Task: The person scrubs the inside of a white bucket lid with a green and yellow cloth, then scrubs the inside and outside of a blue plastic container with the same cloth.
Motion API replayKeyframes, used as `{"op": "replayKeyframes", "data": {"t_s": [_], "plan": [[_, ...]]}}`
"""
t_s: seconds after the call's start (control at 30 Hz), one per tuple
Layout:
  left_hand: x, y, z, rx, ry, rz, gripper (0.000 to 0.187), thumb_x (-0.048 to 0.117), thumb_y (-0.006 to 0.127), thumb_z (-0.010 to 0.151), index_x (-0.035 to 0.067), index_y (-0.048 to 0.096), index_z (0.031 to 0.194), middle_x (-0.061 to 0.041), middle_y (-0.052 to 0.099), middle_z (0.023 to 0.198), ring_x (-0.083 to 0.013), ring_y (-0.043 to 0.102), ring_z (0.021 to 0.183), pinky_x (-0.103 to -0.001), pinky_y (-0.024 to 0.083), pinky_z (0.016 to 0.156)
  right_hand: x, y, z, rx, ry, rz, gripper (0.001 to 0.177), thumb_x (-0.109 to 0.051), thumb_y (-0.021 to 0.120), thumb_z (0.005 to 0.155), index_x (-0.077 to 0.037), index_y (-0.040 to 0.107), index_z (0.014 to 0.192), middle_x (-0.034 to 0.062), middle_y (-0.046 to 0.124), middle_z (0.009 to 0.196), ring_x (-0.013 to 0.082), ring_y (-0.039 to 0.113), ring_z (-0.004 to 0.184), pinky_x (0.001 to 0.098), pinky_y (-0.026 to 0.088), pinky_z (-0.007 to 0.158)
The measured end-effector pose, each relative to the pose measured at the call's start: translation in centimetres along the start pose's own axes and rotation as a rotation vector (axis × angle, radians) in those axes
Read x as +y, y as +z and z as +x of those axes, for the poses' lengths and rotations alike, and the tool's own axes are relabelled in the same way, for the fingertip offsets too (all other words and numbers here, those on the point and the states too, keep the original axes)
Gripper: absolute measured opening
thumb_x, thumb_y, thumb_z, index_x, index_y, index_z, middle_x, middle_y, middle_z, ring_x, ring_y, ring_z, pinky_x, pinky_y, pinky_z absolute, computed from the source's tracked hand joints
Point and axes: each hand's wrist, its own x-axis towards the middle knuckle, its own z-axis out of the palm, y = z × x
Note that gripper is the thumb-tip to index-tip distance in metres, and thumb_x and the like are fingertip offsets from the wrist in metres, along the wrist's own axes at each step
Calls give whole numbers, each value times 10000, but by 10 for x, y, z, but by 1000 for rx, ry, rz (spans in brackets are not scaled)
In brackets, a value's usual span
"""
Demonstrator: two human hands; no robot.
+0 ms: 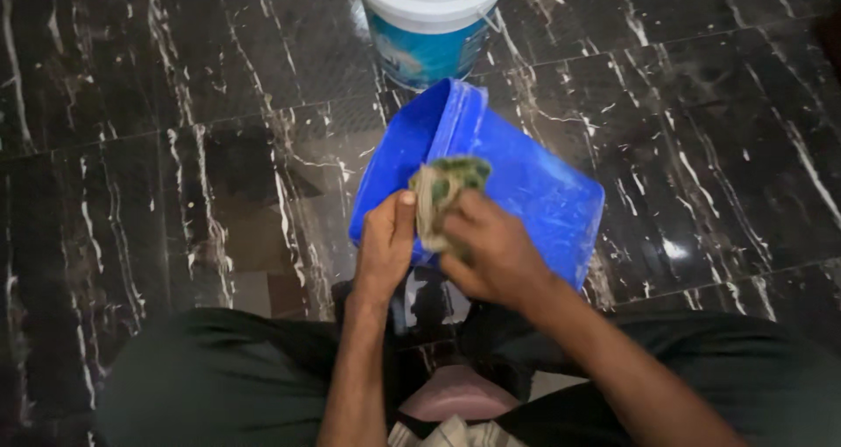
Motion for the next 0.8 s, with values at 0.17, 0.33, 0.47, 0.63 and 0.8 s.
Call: {"op": "replayKeyframes", "data": {"t_s": [0.17, 0.33, 0.47, 0.63, 0.8], "plan": [[4, 5, 2, -10, -26, 63, 461, 376, 450, 1102, -3, 595, 882, -8, 419, 644, -89, 392, 638, -357, 373, 544, 20, -20, 8, -57, -39, -69, 321, -112, 766, 767, -46, 672, 1066, 168, 608, 1090, 371, 654, 954, 453, 546, 774], [9, 7, 1, -8, -46, 98, 463, 362, 466, 1105, -23, 577, 873, -27, 427, 631, -89, 408, 620, -366, 367, 532, 39, -28, 16, 19, 32, -115, 324, -101, 751, 780, -31, 689, 1090, 175, 592, 1042, 380, 649, 927, 453, 543, 750], [2, 3, 1, -40, -50, -90, 429, 360, 430, 1068, -2, 646, 991, 27, 614, 704, -63, 537, 659, -331, 465, 564, 2, 0, -13, -88, -111, -78, 312, -139, 745, 746, -38, 660, 1029, 172, 586, 1057, 375, 640, 944, 464, 543, 785], [-11, 2, 1, 9, -15, -2, 464, 373, 436, 1118, -1, 581, 886, 22, 484, 705, -76, 432, 703, -331, 422, 580, 15, 0, -10, -202, -74, -66, 293, -144, 750, 782, -45, 665, 1044, 155, 553, 995, 367, 624, 898, 470, 529, 743], [-12, 6, 1, 16, -34, 106, 481, 376, 460, 1112, -7, 539, 831, -3, 394, 665, -97, 392, 657, -340, 375, 557, 45, -16, 9, 36, 81, -100, 309, -92, 727, 781, -28, 655, 1075, 199, 537, 1062, 405, 615, 934, 468, 533, 757]]}}
